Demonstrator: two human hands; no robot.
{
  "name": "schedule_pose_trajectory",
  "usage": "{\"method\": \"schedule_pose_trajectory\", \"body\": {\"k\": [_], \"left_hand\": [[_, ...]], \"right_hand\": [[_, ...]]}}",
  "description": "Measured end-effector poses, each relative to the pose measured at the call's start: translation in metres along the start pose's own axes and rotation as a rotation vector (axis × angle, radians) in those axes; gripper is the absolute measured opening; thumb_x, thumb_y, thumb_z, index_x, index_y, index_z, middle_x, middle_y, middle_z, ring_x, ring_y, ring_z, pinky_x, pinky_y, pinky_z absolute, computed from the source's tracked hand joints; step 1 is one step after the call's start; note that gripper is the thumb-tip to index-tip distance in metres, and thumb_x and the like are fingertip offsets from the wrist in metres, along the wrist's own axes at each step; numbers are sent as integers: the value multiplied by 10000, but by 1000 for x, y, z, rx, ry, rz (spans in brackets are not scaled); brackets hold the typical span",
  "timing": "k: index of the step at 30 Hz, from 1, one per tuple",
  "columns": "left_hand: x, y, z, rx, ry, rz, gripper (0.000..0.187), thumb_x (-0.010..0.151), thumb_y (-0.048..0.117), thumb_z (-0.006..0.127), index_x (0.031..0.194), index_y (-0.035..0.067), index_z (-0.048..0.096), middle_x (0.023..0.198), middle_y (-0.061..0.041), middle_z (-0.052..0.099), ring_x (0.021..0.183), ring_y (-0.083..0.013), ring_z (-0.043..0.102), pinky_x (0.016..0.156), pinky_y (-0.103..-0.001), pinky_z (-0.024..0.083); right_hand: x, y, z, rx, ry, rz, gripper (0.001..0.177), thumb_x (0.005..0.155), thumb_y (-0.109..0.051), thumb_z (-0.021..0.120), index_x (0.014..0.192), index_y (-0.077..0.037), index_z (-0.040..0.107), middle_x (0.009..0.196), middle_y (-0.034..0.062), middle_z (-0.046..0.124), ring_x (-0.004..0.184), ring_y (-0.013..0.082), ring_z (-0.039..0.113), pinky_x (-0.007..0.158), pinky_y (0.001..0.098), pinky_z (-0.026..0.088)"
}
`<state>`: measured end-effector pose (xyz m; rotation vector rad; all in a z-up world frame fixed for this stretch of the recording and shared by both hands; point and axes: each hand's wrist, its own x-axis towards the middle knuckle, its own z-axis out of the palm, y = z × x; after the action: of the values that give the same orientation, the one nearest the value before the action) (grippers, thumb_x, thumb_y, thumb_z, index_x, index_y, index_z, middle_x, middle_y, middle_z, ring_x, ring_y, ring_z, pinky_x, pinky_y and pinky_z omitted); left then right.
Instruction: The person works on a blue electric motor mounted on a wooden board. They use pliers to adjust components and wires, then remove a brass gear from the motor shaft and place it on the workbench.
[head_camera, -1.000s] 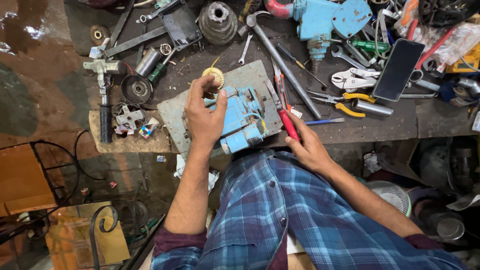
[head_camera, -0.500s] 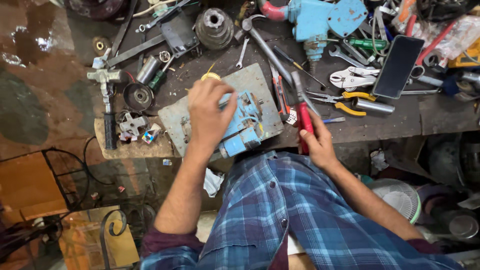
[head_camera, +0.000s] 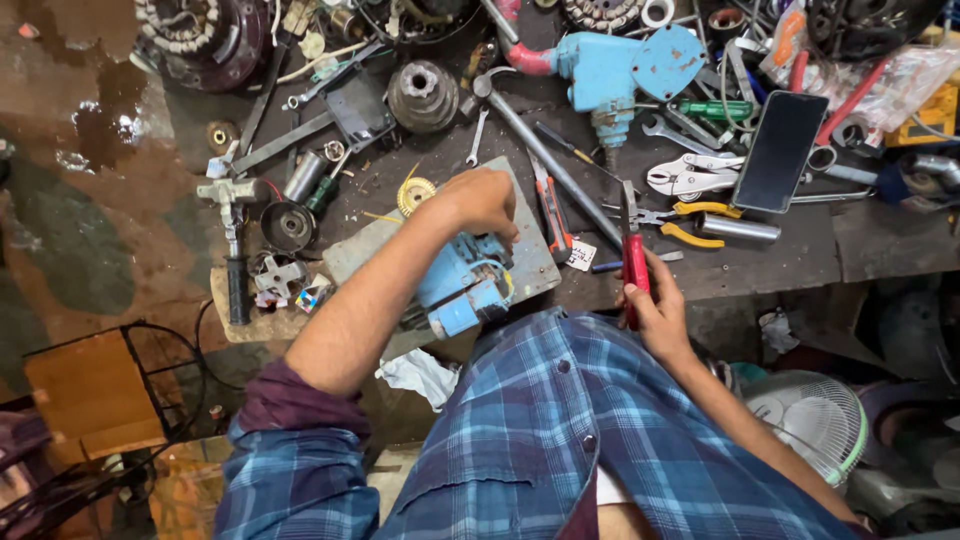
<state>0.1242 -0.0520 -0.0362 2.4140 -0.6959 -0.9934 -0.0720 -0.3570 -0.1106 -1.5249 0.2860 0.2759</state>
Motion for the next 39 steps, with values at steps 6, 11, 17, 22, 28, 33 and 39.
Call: {"method": "schedule_pose_trajectory", "body": {"k": [6,11,17,22,28,33,39], "left_hand": [[9,-15,13,-22,38,-1,228,687,286,800,818,99,810,820,-145,758,804,-311,745,759,-414,578],[18,4,17,150,1,-125,198,659,242,801,795,98,794,825,-154,758,835,-316,742,763,-433,578],[27,-1,19,155,8,-49,179,629,161,803,796,98,791,858,-166,747,857,-345,726,749,-446,573],[40,-17,27,67,-36,57,178,615,133,825,783,86,793,830,-147,763,831,-313,743,753,-421,574],[48,-24,14,-68,-233,53,150,676,110,806,822,75,802,818,-125,781,792,-273,775,729,-391,595],[48,3,8,193,-202,8,348,674,128,867,1010,99,780,980,-158,753,951,-338,713,806,-433,557],[14,27,-8,202,-50,-89,370,683,193,882,1031,118,778,1061,-133,744,1029,-332,699,861,-445,553]], "right_hand": [[9,5,-9,-7,12,-11,621,976,-57,553,1568,-56,368,1203,123,645,809,135,629,587,292,557],[22,7,-14,-57,49,-122,592,1009,-54,569,1573,-29,389,1203,115,620,856,148,649,718,297,555],[25,3,-13,-40,54,-107,582,1007,-65,570,1559,-26,389,1181,105,613,865,150,655,711,295,559],[18,1,-11,-49,43,-66,590,989,-61,573,1551,-33,394,1243,106,618,859,144,656,643,290,561],[19,1,-10,-58,31,-21,595,974,-53,569,1545,-40,400,1216,105,638,835,139,659,605,296,570],[26,11,-14,-140,41,16,606,979,-64,607,1558,-50,431,1173,115,640,810,121,626,616,279,512],[30,1,-9,-217,-76,-168,583,959,-49,674,1510,-19,486,1357,113,621,1152,126,597,914,275,498]]}}
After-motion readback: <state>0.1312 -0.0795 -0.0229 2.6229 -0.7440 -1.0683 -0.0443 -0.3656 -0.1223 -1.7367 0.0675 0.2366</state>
